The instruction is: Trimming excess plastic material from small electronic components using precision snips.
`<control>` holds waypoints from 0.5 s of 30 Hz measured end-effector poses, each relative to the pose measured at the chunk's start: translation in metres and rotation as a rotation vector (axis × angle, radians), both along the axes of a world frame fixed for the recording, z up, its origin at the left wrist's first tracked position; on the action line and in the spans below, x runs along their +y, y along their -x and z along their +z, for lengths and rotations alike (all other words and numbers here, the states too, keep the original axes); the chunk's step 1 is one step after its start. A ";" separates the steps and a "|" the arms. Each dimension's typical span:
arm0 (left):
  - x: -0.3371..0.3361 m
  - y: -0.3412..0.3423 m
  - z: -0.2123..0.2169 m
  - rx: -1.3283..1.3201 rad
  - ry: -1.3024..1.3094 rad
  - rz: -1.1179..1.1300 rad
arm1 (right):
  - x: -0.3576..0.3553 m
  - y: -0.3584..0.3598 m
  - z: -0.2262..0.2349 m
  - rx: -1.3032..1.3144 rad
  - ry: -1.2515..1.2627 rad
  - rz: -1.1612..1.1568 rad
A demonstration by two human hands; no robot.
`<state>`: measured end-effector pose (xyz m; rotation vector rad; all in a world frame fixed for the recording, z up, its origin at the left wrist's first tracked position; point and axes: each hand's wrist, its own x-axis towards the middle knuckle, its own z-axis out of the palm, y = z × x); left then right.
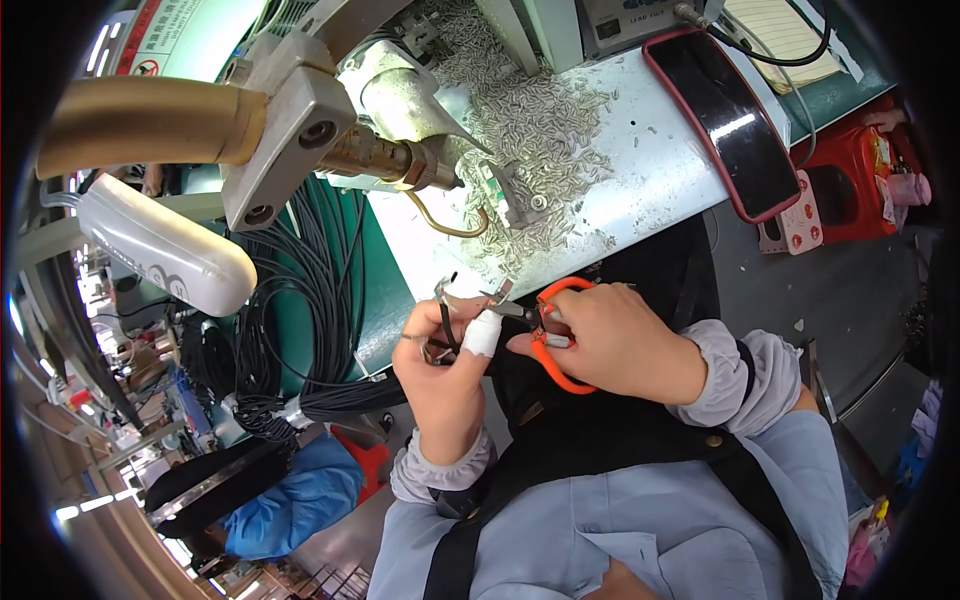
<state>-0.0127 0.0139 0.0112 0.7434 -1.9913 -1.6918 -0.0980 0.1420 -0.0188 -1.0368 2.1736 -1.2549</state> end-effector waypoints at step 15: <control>-0.051 0.064 -0.014 -0.073 -0.777 -0.259 | -0.033 0.064 0.014 -0.561 0.274 -0.211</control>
